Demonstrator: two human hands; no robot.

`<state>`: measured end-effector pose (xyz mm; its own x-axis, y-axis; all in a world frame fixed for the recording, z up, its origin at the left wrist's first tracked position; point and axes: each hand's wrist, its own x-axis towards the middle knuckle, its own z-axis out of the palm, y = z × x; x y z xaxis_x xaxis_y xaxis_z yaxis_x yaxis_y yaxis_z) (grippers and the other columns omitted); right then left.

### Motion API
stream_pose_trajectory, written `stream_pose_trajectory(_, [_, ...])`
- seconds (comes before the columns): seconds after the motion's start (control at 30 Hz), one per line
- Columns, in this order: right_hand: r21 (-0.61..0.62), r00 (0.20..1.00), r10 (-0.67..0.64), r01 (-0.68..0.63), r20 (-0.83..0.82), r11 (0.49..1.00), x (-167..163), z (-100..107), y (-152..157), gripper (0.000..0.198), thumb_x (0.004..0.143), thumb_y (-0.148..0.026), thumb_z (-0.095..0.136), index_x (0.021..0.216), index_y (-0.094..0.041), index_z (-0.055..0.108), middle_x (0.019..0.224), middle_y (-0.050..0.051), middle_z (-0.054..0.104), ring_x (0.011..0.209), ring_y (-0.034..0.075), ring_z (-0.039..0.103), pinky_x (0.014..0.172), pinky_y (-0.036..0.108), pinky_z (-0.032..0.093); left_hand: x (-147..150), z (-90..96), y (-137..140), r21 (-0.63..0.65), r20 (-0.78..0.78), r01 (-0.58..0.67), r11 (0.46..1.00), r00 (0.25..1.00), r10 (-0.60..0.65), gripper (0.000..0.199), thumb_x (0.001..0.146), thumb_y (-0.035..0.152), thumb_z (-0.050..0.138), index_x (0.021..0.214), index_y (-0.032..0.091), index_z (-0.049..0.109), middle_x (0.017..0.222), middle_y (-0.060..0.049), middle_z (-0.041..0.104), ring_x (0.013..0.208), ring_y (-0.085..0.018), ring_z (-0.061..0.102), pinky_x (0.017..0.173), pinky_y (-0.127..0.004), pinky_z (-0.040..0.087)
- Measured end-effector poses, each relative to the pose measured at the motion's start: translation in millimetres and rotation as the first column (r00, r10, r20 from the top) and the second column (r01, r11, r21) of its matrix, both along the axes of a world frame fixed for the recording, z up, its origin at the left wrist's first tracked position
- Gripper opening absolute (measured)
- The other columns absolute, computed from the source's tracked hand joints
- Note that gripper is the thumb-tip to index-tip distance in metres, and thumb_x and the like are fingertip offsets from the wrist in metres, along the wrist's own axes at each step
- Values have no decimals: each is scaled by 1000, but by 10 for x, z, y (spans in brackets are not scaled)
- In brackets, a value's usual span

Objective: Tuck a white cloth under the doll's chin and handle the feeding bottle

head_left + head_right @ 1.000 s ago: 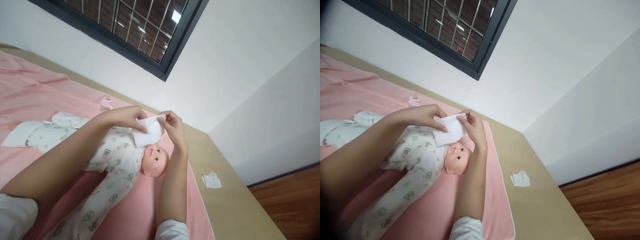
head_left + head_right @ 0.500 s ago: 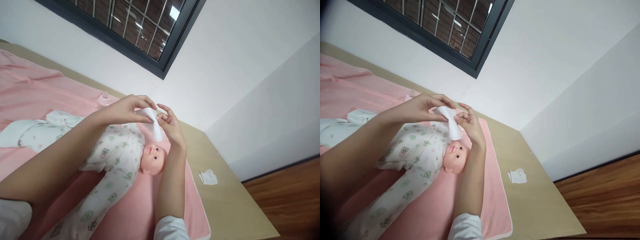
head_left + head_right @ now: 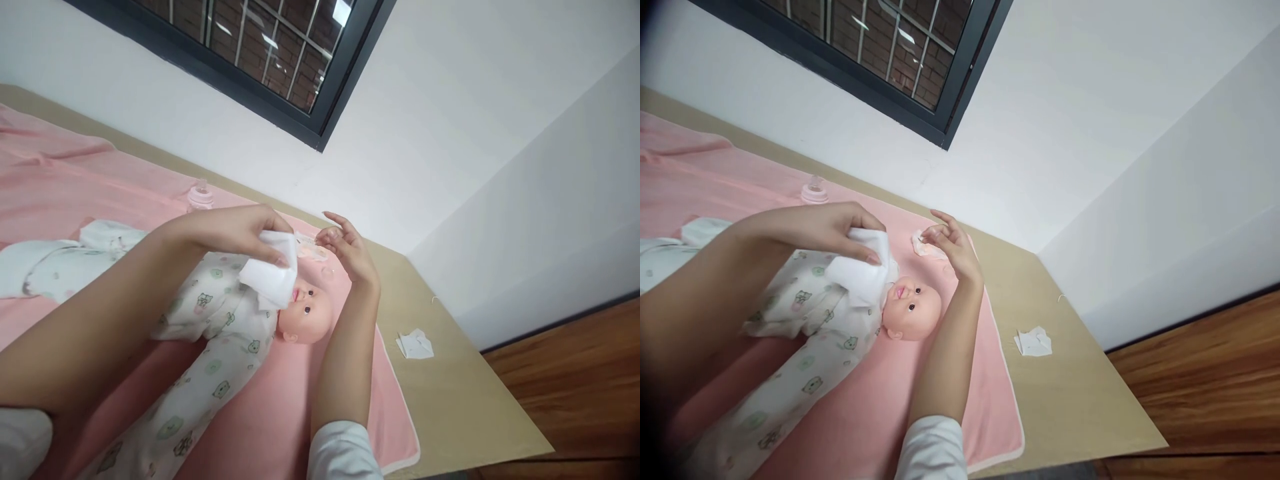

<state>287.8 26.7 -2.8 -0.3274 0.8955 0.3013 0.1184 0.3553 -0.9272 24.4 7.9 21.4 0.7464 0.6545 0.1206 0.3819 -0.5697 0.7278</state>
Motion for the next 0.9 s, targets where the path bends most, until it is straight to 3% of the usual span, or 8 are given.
stream_pose_trajectory(0.13, [-215, 993, -42, 18, -107, 977, 324, -474, 299, 53, 72, -46, 76, 118, -25, 58, 88, 0, 69, 80, 12, 64, 92, 33, 51, 183, -160, 96, -11, -116, 177, 984, 977, -177, 16, 73, 34, 64, 74, 18, 62, 69, 2, 60, 65, -15, 54, 56, -23, 37])
stream_pose_trajectory(0.23, [-373, 986, -84, 26, -141, 928, 430, -875, 435, 47, 72, -40, 77, 113, -24, 61, 90, 1, 70, 82, 14, 66, 92, 34, 52, 326, -270, 110, 7, -193, 166, 986, 968, -161, 17, 71, 33, 63, 79, 18, 65, 71, 2, 61, 65, -15, 54, 56, -23, 37])
stream_pose_trajectory(0.37, [-402, 939, -90, -54, -333, 914, 419, -1233, 486, 46, 74, -34, 75, 117, -26, 59, 97, 1, 70, 92, 16, 67, 99, 39, 51, 420, -354, 102, 40, -272, 109, 993, 958, -94, 20, 69, 35, 64, 77, 17, 64, 69, 1, 60, 64, -16, 54, 55, -24, 35])
stream_pose_trajectory(0.57, [-445, 921, -111, -74, -375, 892, 417, -1426, 536, 42, 77, -28, 73, 116, -23, 59, 105, 3, 72, 98, 16, 68, 104, 35, 49, 455, -391, 92, 7, -284, 110, 994, 953, -103, 18, 70, 36, 63, 73, 18, 60, 65, 1, 58, 60, -15, 52, 51, -25, 31])
stream_pose_trajectory(0.9, [-457, 930, -147, -24, -337, 889, 430, -1478, 566, 38, 80, -26, 70, 116, -22, 59, 105, 3, 73, 98, 16, 69, 105, 36, 49, 520, -471, 78, 54, -314, 61, 997, 949, -41, 14, 68, 32, 60, 67, 19, 54, 62, -1, 57, 55, -17, 52, 46, -26, 26])
